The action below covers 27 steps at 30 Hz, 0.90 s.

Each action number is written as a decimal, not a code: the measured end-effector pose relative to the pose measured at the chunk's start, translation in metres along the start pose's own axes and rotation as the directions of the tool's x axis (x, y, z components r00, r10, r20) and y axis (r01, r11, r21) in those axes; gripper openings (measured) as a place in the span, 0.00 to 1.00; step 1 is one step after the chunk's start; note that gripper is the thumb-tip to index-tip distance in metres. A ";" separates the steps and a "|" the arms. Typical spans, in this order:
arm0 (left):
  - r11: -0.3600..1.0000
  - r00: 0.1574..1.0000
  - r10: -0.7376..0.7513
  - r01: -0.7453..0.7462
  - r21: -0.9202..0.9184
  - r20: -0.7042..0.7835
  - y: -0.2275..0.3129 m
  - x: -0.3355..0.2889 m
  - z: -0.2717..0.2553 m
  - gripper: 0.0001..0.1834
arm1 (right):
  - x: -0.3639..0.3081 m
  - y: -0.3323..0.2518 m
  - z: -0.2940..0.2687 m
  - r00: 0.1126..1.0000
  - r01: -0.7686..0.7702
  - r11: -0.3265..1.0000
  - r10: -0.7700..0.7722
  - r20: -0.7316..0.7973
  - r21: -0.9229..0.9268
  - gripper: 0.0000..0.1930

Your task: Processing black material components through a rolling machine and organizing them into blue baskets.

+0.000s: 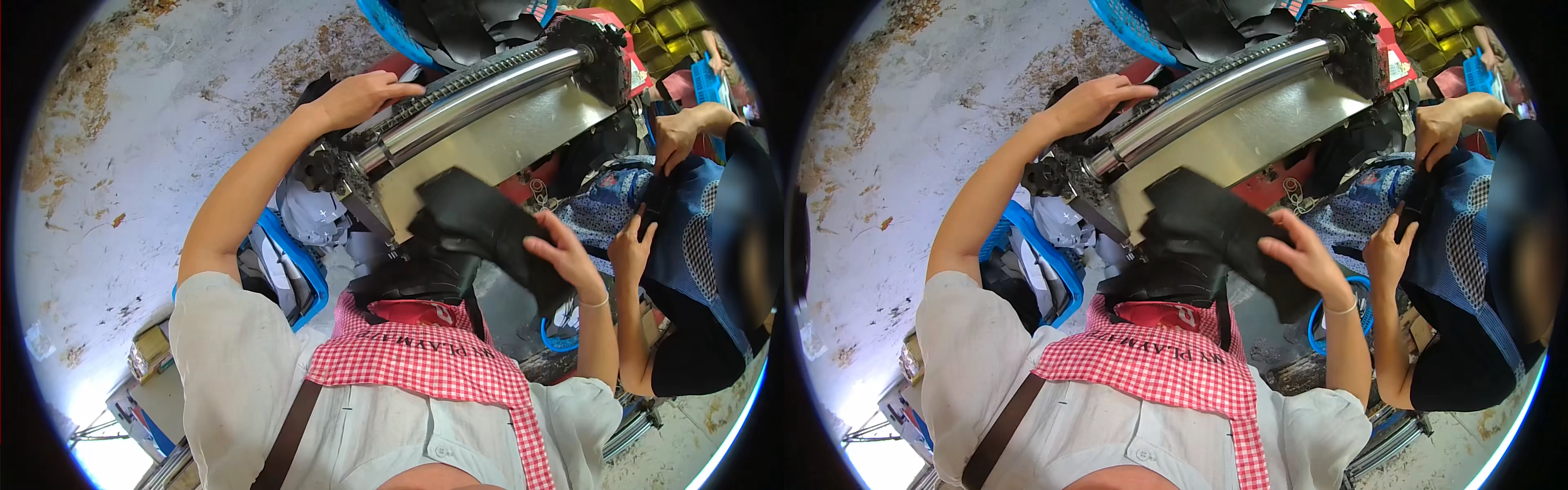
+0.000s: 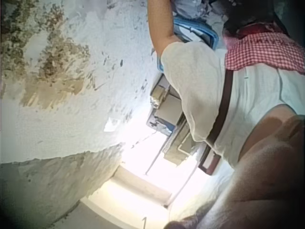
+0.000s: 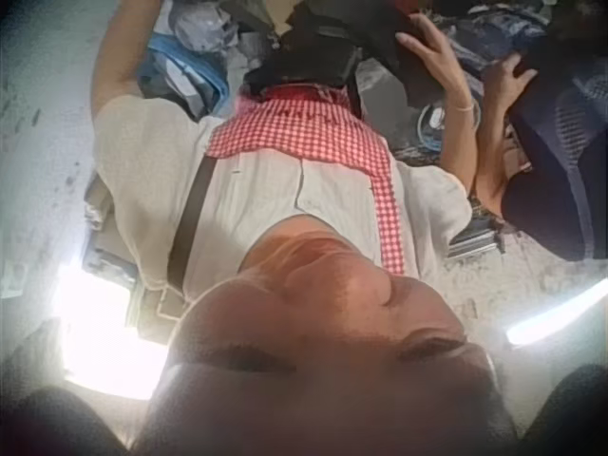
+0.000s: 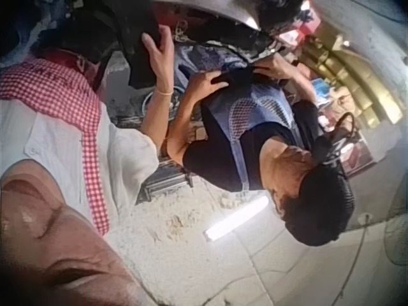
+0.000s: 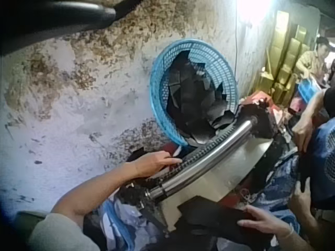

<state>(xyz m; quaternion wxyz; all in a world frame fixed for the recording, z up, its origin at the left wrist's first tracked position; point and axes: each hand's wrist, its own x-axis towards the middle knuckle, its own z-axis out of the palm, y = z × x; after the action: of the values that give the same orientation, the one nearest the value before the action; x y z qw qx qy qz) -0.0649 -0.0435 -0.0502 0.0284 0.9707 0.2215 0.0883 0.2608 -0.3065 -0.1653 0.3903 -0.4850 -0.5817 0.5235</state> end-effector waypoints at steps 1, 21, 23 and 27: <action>0.997 0.996 0.080 -0.081 0.019 0.026 -0.008 0.000 0.004 0.21 | 0.007 -0.001 -0.011 0.999 -0.030 0.988 0.028 -0.014 -0.153 0.17; 0.951 0.964 0.265 -0.255 0.177 -0.032 -0.011 0.033 -0.042 0.18 | 0.029 -0.028 0.001 0.981 0.014 0.885 -0.101 -0.163 -0.466 0.15; 0.972 0.968 0.225 -0.231 0.041 0.111 -0.018 0.014 0.001 0.16 | 0.054 -0.050 0.013 0.974 0.044 0.883 -0.141 -0.175 -0.468 0.15; 0.982 0.988 -0.038 0.065 -0.179 0.151 -0.008 0.011 0.022 0.14 | 0.037 -0.059 0.012 0.947 0.176 0.861 -0.281 -0.158 -0.478 0.23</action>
<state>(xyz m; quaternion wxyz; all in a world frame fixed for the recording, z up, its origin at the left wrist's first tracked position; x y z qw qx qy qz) -0.0548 -0.0318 -0.0706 0.1363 0.9618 0.2347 0.0357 0.2319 -0.2726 -0.1107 0.3872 -0.5458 -0.6947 0.2639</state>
